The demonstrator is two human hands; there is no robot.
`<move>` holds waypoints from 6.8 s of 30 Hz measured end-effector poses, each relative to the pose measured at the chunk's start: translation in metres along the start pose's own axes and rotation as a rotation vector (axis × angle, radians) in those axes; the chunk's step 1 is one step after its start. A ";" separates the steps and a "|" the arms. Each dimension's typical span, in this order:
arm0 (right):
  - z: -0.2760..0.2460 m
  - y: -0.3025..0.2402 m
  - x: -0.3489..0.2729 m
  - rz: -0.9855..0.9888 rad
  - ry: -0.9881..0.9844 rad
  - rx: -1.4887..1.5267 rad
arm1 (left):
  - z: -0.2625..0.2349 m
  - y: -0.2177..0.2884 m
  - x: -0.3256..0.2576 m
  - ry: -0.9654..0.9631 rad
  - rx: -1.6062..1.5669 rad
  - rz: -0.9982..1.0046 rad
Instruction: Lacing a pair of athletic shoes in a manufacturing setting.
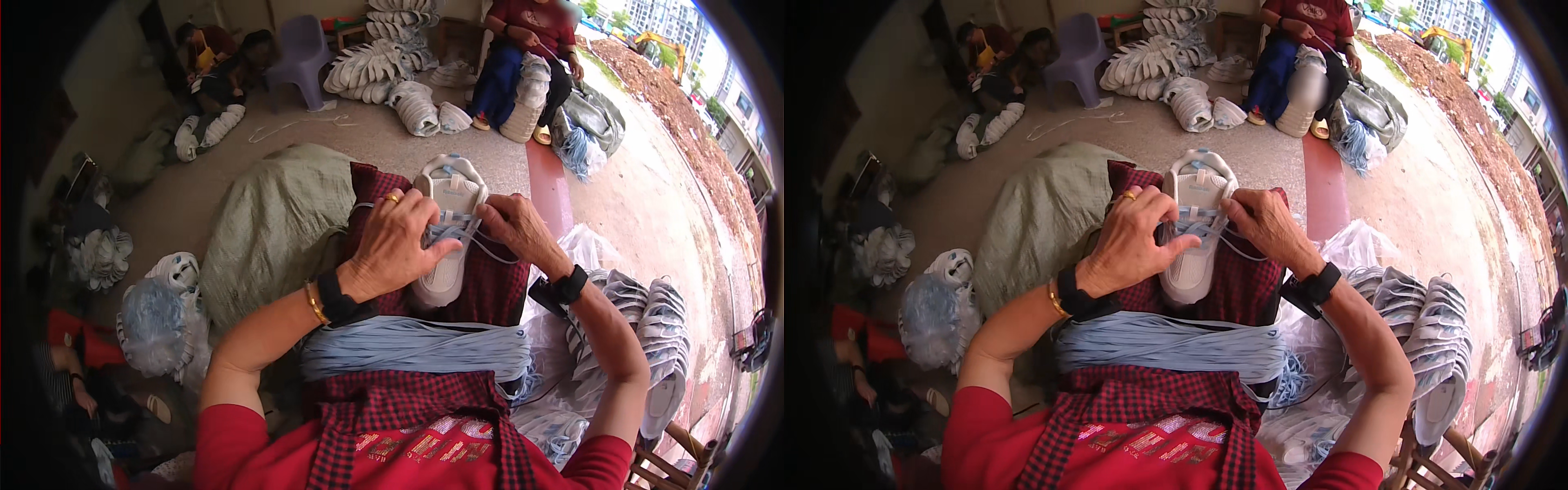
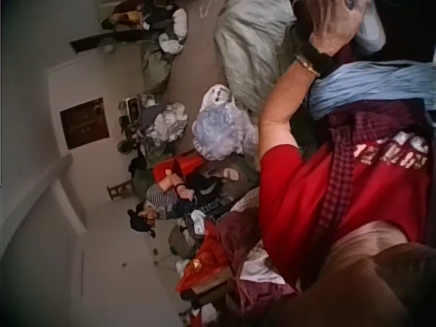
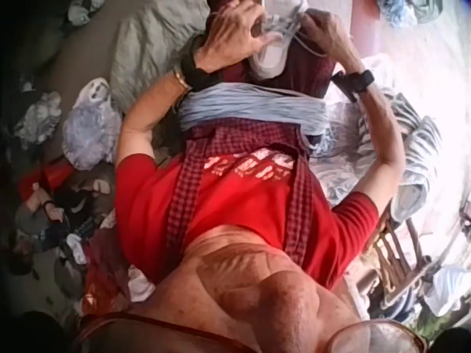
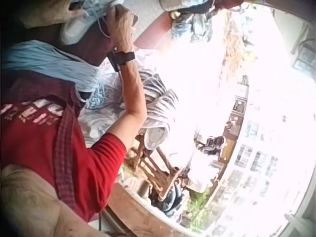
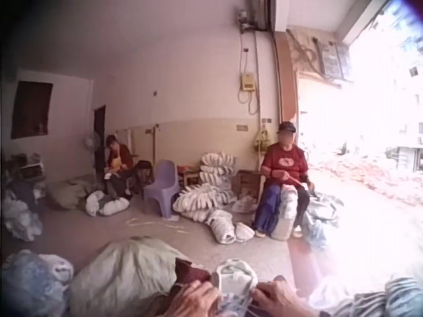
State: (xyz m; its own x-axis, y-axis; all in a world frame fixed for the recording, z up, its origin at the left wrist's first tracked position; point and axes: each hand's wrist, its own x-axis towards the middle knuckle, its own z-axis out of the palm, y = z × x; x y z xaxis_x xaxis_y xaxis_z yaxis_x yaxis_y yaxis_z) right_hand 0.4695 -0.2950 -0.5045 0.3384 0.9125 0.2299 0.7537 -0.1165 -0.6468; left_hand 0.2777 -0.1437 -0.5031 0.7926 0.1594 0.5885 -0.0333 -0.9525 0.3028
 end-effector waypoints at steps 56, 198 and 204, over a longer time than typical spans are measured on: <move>0.003 0.004 -0.011 -0.330 0.148 -0.339 | -0.034 -0.170 -0.034 0.103 0.190 -0.193; 0.058 0.080 -0.372 0.761 -0.178 0.367 | -0.079 0.094 0.024 -0.264 -0.419 0.160; 0.148 0.101 -0.410 0.979 -0.526 0.393 | -0.046 0.133 0.038 -0.530 -0.522 0.324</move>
State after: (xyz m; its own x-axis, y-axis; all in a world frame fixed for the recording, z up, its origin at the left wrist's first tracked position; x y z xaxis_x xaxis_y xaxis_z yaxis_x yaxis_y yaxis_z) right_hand 0.3240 -0.6227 -0.7717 0.3334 0.5612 -0.7575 0.0453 -0.8121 -0.5817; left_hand 0.2754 -0.2526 -0.4065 0.8735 -0.3725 0.3135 -0.4869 -0.6655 0.5657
